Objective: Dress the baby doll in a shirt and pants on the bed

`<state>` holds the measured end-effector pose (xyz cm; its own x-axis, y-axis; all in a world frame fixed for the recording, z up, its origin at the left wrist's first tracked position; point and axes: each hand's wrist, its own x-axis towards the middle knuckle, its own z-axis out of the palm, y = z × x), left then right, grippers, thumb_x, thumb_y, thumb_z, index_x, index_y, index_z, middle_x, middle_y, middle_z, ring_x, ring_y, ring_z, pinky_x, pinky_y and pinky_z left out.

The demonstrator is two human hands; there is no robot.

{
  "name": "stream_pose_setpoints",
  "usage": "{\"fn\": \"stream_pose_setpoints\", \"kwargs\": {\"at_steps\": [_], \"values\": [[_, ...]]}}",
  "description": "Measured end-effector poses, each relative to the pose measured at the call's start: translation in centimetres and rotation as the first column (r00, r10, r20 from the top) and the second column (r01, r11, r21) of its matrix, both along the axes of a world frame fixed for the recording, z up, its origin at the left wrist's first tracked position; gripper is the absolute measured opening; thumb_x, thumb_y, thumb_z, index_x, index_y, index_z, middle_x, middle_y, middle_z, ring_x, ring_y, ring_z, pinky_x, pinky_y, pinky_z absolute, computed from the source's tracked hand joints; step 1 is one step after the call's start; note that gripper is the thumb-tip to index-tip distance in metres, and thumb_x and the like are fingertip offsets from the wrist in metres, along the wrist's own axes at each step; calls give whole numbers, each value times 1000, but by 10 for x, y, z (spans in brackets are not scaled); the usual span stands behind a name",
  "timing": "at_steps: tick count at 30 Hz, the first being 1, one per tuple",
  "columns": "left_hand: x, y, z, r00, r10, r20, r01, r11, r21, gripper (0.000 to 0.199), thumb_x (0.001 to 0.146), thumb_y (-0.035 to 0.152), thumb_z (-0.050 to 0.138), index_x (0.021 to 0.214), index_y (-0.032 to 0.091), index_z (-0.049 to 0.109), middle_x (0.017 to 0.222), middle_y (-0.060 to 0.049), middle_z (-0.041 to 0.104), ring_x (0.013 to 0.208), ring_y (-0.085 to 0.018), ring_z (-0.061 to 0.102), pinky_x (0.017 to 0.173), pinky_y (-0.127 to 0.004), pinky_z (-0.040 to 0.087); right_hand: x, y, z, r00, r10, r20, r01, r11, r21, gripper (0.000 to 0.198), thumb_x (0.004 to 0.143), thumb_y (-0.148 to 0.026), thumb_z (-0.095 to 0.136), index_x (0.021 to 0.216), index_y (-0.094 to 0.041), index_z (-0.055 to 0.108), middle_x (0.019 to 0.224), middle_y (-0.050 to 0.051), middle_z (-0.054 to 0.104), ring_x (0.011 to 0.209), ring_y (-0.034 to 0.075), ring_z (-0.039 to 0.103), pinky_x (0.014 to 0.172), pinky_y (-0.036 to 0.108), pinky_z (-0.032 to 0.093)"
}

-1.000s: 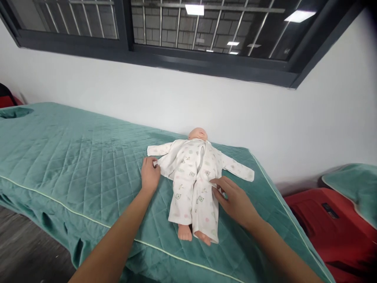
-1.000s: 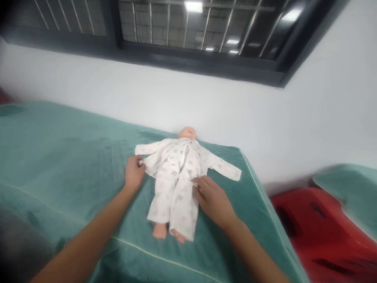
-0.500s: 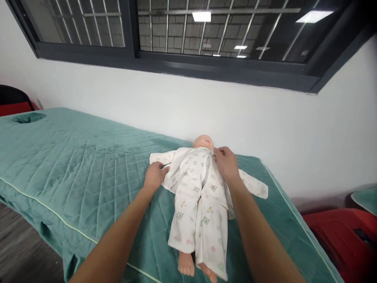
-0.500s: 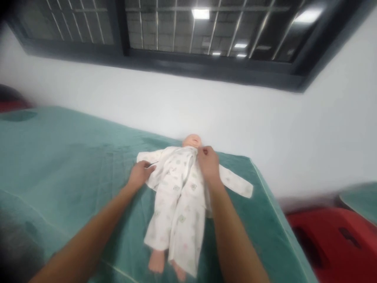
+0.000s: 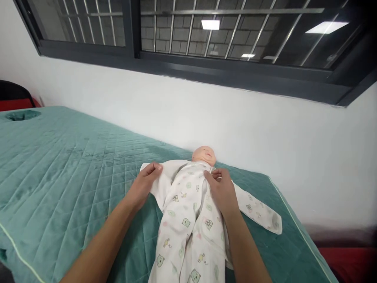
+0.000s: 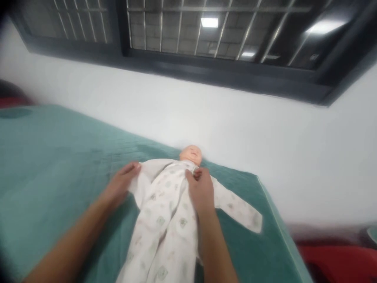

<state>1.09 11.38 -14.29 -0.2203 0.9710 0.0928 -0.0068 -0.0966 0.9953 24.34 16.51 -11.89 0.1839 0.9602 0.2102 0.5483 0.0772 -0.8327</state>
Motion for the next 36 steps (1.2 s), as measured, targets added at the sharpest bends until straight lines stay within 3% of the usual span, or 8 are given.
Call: {"fn": "stream_pose_setpoints", "kwargs": {"at_steps": [3, 6, 9, 19, 24, 28, 33, 36], "values": [[28, -17, 25, 951, -196, -241, 225, 969, 99, 31, 87, 48, 54, 72, 21, 52, 87, -4, 62, 90, -20, 58, 75, -28, 46, 2, 2, -5, 1000, -16, -16, 16, 1000, 21, 38, 73, -54, 64, 92, -23, 55, 92, 4, 62, 80, 23, 60, 74, 35, 44], [54, -30, 41, 788, -321, -525, 427, 900, 90, 31, 90, 39, 51, 66, 20, 46, 82, -1, 58, 81, -16, 56, 71, -27, 43, 4, 4, -9, 1000, -13, -28, 13, 1000, 23, 40, 73, -55, 64, 95, -23, 54, 96, 5, 62, 82, 23, 60, 77, 35, 45], [67, -31, 49, 686, -318, -654, 466, 883, 59, 32, 90, 39, 51, 65, 20, 46, 77, 1, 57, 71, -14, 53, 65, -28, 38, 4, 4, -9, 1000, -4, -27, 4, 1000, -11, 38, 76, -55, 61, 97, -24, 52, 98, 5, 63, 85, 24, 61, 79, 36, 46], [95, 7, 40, 793, -116, -598, 307, 924, 228, 16, 92, 26, 47, 85, 23, 61, 90, -1, 67, 95, -19, 57, 84, -32, 44, 8, 4, -7, 996, -11, -86, 8, 999, -44, 25, 79, -46, 58, 91, -24, 55, 93, 7, 68, 88, 27, 63, 78, 38, 47], [81, 48, 27, 809, 237, -538, -131, 965, 228, 13, 89, 21, 49, 92, 19, 62, 98, -6, 67, 96, -22, 58, 88, -37, 44, 8, 5, -9, 979, 10, -206, -17, 999, -33, 23, 78, -42, 59, 89, -22, 61, 89, 6, 70, 84, 25, 63, 77, 36, 46], [73, 79, 26, 883, 30, -469, -76, 994, -79, 14, 83, 17, 54, 95, 18, 62, 100, -8, 69, 88, -20, 62, 81, -34, 46, 11, 6, -10, 957, 20, -289, -31, 999, -33, 26, 76, -42, 61, 89, -20, 67, 93, 5, 72, 86, 25, 63, 77, 34, 45], [86, 88, 45, 980, -192, -47, 190, 981, -41, 20, 81, 14, 53, 100, 17, 60, 105, -9, 70, 81, -15, 66, 72, -26, 50, 20, 7, -5, 973, 34, -230, -47, 998, -51, 28, 76, -41, 60, 93, -21, 71, 94, 4, 73, 89, 25, 65, 79, 35, 45], [88, 92, 54, 943, -147, -299, 143, 989, -36, 15, 82, 18, 55, 92, 18, 65, 101, -8, 71, 77, -16, 66, 67, -27, 48, 21, 5, -1, 994, -1, -108, -7, 997, -77, 27, 77, -39, 60, 95, -22, 71, 95, 4, 73, 87, 25, 65, 81, 36, 44]]}}
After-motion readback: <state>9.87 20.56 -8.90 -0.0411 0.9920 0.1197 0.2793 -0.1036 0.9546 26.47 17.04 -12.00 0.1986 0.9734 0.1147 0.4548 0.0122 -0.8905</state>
